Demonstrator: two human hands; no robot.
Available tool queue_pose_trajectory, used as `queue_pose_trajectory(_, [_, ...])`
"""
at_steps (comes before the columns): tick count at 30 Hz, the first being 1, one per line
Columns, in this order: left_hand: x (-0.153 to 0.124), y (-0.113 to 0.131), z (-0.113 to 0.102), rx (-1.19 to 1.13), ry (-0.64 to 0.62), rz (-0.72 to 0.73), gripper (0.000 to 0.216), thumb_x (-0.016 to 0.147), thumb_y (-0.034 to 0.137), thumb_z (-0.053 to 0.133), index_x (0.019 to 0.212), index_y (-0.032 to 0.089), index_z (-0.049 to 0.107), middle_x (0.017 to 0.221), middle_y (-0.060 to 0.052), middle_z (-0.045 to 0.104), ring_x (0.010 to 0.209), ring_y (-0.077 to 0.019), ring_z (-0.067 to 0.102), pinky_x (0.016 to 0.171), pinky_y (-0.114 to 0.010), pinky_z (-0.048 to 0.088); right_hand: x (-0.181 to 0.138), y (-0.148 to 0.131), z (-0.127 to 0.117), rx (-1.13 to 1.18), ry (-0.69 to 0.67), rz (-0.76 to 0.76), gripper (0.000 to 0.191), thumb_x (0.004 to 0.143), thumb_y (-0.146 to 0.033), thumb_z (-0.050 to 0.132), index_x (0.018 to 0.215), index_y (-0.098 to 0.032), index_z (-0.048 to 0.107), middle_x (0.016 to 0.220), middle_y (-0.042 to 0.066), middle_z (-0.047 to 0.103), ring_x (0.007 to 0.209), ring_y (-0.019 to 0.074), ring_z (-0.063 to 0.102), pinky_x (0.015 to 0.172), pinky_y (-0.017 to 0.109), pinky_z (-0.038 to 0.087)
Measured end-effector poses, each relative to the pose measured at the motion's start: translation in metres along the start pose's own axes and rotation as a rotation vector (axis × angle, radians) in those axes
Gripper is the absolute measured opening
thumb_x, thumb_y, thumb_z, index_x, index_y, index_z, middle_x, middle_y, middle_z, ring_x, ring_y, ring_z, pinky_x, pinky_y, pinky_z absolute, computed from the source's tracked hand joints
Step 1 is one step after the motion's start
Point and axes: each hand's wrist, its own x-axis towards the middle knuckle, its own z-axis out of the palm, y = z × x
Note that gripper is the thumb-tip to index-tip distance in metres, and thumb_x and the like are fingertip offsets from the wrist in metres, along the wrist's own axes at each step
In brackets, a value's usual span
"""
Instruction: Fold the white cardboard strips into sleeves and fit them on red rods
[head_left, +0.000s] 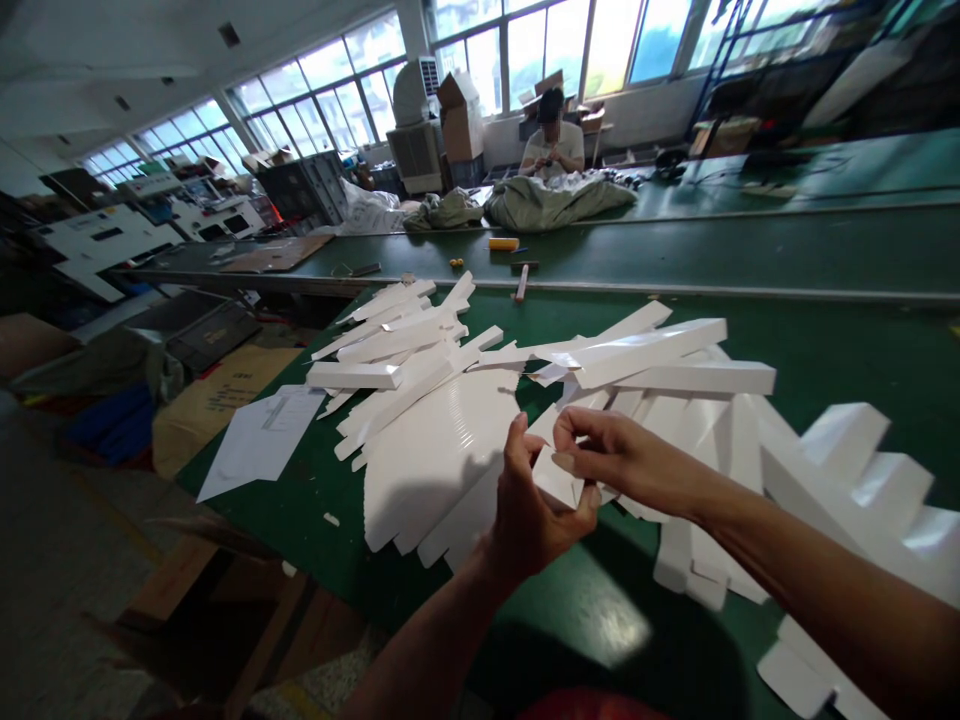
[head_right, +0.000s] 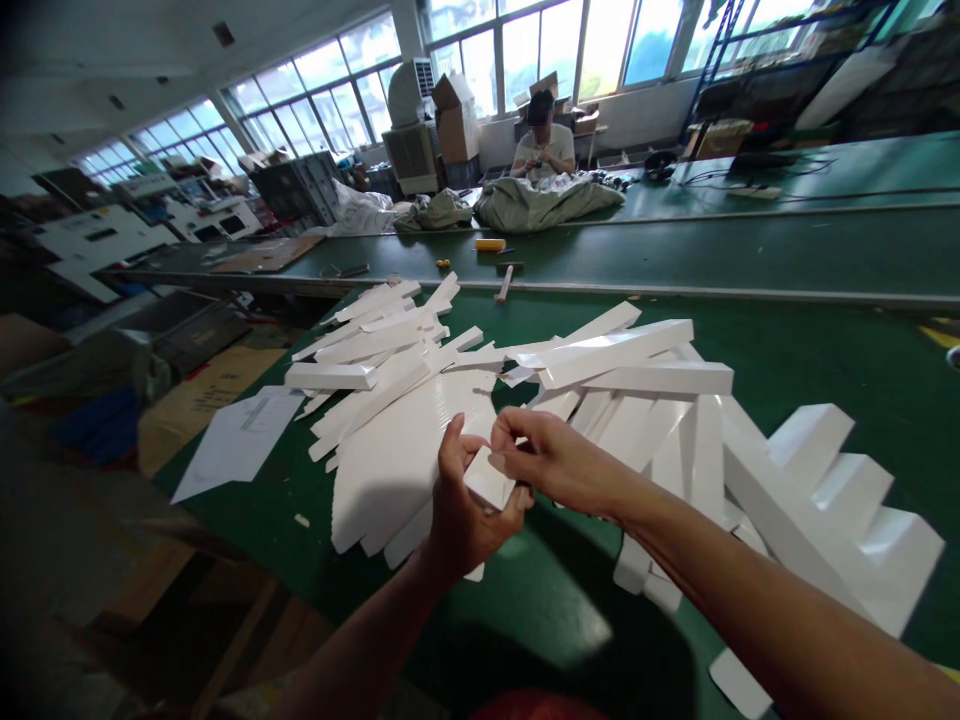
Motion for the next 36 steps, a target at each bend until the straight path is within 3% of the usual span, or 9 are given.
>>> queue_pose_trajectory(6, [0.005,-0.003,0.000,0.003,-0.031,-0.035,0.092,0.072,0.021,0.073,0.146,0.021,0.017,0.107,-0.008,0.058,0.088,-0.0202,0.066,0.079,-0.035,0.059,0.002,0.012,-0.009,0.128,0.106,0.017,0.034,0.082,-0.045,0.069,0.074,-0.020,0.048,0.059,-0.006,0.047,0.049,0.0081,0.044,0.043,0.020,0.034])
queue_pose_trajectory(11, [0.042,0.009,-0.009,-0.107,0.065,-0.322,0.072,0.076,0.029,0.073,0.137,0.021,0.036,0.101,-0.004,0.058,0.079,-0.0148,0.064,0.072,-0.026,0.055,-0.001,0.064,0.003,0.200,0.095,-0.052,0.059,0.069,-0.048,0.080,0.117,-0.022,0.056,0.068,-0.005,0.055,0.061,0.0130,0.052,0.056,0.025,0.044])
queue_pose_trajectory(16, [0.080,-0.013,-0.016,-0.242,-0.012,-0.340,0.070,0.092,0.051,0.054,0.148,0.020,0.027,0.125,-0.013,0.057,0.102,-0.0209,0.065,0.082,-0.031,0.054,0.010,0.080,0.010,-0.139,0.246,0.114,0.039,0.069,-0.048,0.080,0.088,-0.016,0.067,0.081,0.005,0.070,0.071,0.0215,0.062,0.061,0.032,0.047])
queue_pose_trajectory(19, [0.069,-0.057,-0.018,0.144,-0.041,-0.500,0.053,0.100,0.047,0.036,0.143,0.016,0.036,0.129,-0.015,0.056,0.112,-0.0202,0.062,0.091,-0.033,0.051,0.010,0.062,-0.049,-0.135,0.493,0.276,0.047,0.069,-0.060,0.076,0.079,-0.015,0.065,0.071,0.009,0.067,0.060,0.0209,0.058,0.056,0.034,0.043])
queue_pose_trajectory(22, [0.023,-0.100,-0.011,0.499,-0.206,-0.665,0.055,0.085,0.045,0.065,0.125,0.009,0.054,0.118,-0.018,0.060,0.107,-0.0258,0.063,0.095,-0.038,0.049,0.002,0.053,-0.120,-0.255,0.968,0.381,0.056,0.075,-0.068,0.067,0.088,-0.014,0.062,0.085,0.018,0.065,0.070,0.0255,0.059,0.065,0.042,0.044])
queue_pose_trajectory(25, [-0.036,-0.123,0.002,0.616,-0.317,-0.725,0.090,0.047,0.033,0.093,0.123,0.006,0.055,0.120,-0.023,0.059,0.116,-0.0409,0.056,0.100,-0.053,0.042,-0.005,0.063,-0.142,-0.620,1.391,0.282,0.060,0.080,-0.056,0.068,0.115,-0.009,0.056,0.115,0.027,0.058,0.099,0.0363,0.056,0.081,0.051,0.042])
queue_pose_trajectory(29, [-0.077,-0.132,0.013,0.718,-0.380,-0.734,0.101,0.046,0.025,0.092,0.134,0.011,0.045,0.127,-0.021,0.057,0.121,-0.0408,0.052,0.104,-0.054,0.037,-0.003,0.088,-0.087,-0.858,1.210,-0.092,0.037,0.090,-0.040,0.055,0.114,-0.011,0.055,0.104,0.019,0.060,0.079,0.0258,0.056,0.078,0.043,0.044])
queue_pose_trajectory(33, [-0.058,-0.133,0.006,0.779,-0.307,-0.751,0.087,0.063,0.041,0.081,0.134,0.010,0.042,0.123,-0.020,0.058,0.119,-0.0378,0.054,0.099,-0.050,0.042,0.006,0.104,-0.024,-0.773,0.897,-0.289,0.023,0.092,-0.035,0.052,0.107,-0.018,0.056,0.091,0.009,0.060,0.066,0.0182,0.054,0.065,0.034,0.045])
queue_pose_trajectory(36, [-0.033,-0.123,-0.006,0.785,-0.212,-0.736,0.084,0.072,0.047,0.073,0.136,0.006,0.038,0.122,-0.021,0.057,0.120,-0.0359,0.054,0.098,-0.046,0.043,0.014,0.110,-0.004,-0.596,0.744,-0.230,0.021,0.093,-0.039,0.052,0.098,-0.019,0.059,0.083,0.006,0.061,0.065,0.0178,0.056,0.066,0.034,0.046])
